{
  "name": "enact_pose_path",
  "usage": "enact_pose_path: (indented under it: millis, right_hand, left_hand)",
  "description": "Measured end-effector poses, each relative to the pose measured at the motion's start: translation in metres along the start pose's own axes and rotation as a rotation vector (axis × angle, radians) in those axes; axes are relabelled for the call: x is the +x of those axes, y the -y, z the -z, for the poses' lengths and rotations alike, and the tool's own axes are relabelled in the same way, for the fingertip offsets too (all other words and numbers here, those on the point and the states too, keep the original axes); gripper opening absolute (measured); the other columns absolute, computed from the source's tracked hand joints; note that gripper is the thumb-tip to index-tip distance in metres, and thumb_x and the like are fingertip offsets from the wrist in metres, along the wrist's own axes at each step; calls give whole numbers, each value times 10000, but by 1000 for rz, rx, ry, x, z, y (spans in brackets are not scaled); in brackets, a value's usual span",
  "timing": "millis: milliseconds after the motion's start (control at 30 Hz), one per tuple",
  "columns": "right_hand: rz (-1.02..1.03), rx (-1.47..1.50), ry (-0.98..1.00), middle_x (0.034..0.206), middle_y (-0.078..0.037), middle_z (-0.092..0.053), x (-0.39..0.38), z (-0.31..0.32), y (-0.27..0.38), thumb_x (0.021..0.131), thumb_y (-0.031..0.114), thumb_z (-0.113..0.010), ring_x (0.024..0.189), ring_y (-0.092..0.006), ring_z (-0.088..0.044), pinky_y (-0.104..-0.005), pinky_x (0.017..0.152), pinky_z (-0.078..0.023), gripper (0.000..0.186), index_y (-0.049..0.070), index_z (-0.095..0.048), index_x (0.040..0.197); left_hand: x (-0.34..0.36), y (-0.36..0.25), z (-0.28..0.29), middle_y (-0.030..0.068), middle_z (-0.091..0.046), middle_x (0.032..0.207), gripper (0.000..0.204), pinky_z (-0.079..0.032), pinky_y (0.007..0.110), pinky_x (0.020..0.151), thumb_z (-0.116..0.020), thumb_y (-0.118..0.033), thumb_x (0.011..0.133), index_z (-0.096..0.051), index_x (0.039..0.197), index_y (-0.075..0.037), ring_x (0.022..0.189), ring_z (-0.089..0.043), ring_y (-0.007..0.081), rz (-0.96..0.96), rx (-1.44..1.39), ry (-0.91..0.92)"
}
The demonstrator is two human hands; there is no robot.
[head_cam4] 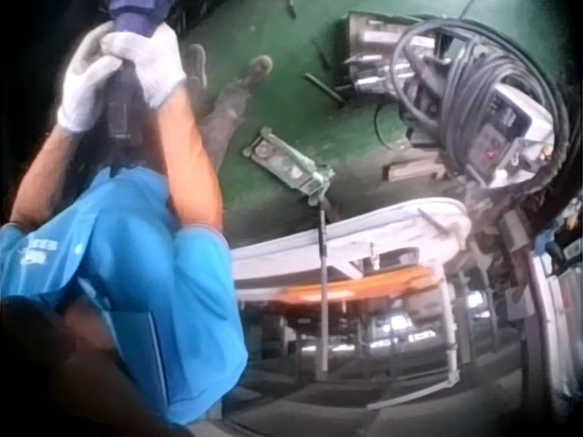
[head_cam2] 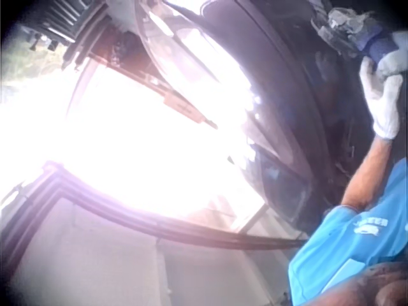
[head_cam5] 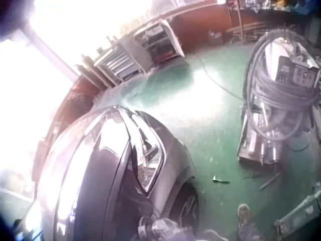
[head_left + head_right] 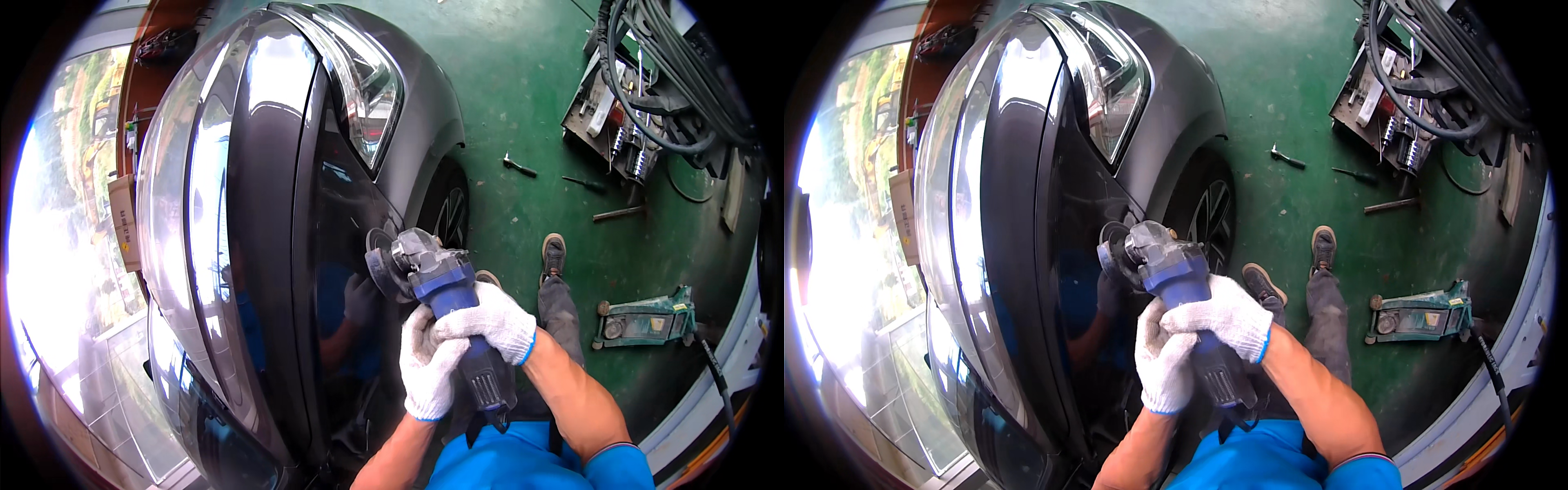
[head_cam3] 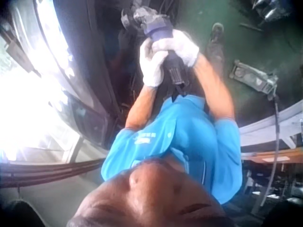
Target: The person uses a handheld angle grinder to sand the surface of a car's front fender, removing paint and smoothing the metal. They then switch to a pneumatic dent puller, attaching a stud to the dented area and using a slide hammer to pull the dent out. The person repeats the pulling process multiple times to gradually restore the panel's shape.
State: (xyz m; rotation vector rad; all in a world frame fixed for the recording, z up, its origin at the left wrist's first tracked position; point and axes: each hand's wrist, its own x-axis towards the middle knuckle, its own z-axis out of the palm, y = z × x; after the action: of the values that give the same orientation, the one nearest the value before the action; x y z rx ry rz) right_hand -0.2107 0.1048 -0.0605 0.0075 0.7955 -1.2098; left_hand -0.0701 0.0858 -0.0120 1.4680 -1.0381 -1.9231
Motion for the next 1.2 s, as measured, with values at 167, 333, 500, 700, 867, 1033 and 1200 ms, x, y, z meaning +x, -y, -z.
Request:
enact_pose_path:
  millis: [167,333,500,700,867,1033,1200]
  right_hand:
    - [-104,112,-1,873,-42,-692,9,7,15,789,154,-783,780,-102,-642,-267,709,-536,280,2,-700,1009]
    - [-72,-5,26,885,-59,-700,9,15,6,786,137,-774,783,-125,-663,-283,710,-548,276,-4,-695,1010]
    - [-78,62,40,898,-63,-697,3,14,4,776,159,-777,794,-124,-660,-284,732,-544,322,-15,-689,1032]
    - [-102,108,36,907,-57,-693,7,16,3,775,142,-775,780,-117,-650,-273,713,-542,314,-17,-687,1031]
    - [-100,77,61,903,-56,-687,6,22,-8,768,137,-785,778,-116,-649,-274,707,-539,326,-15,-680,1037]
    - [-95,27,32,889,-58,-696,0,20,-10,767,157,-788,783,-119,-650,-275,715,-539,302,-7,-696,1003]
    - [-127,-13,10,854,-51,-677,-22,23,-27,761,188,-791,781,-107,-623,-272,705,-525,331,-11,-693,1008]
  left_hand:
    - [18,-1,-10,158,-584,1287,638,-486,379,1006,-661,2,846,-393,1424,32,1168,-597,239,-9,-23,-26]
    - [9,8,-8,156,-587,1274,624,-482,359,1002,-646,15,849,-401,1422,15,1158,-597,233,-14,-7,-34]
    - [4,7,-8,150,-567,1291,638,-468,382,1022,-654,20,832,-403,1419,12,1182,-578,243,-13,23,-27]
    - [8,1,-13,156,-557,1304,632,-466,384,1025,-648,22,837,-400,1418,11,1188,-572,245,16,12,-36]
    - [3,10,-7,150,-560,1296,625,-477,362,1009,-660,14,845,-403,1415,9,1184,-572,222,-7,10,-32]
    - [-6,11,-8,150,-555,1304,628,-461,383,1031,-667,18,837,-406,1408,13,1198,-564,234,13,6,-30]
    - [-33,16,-11,169,-583,1248,635,-489,384,1003,-685,56,839,-382,1395,14,1145,-596,237,74,-72,-71]
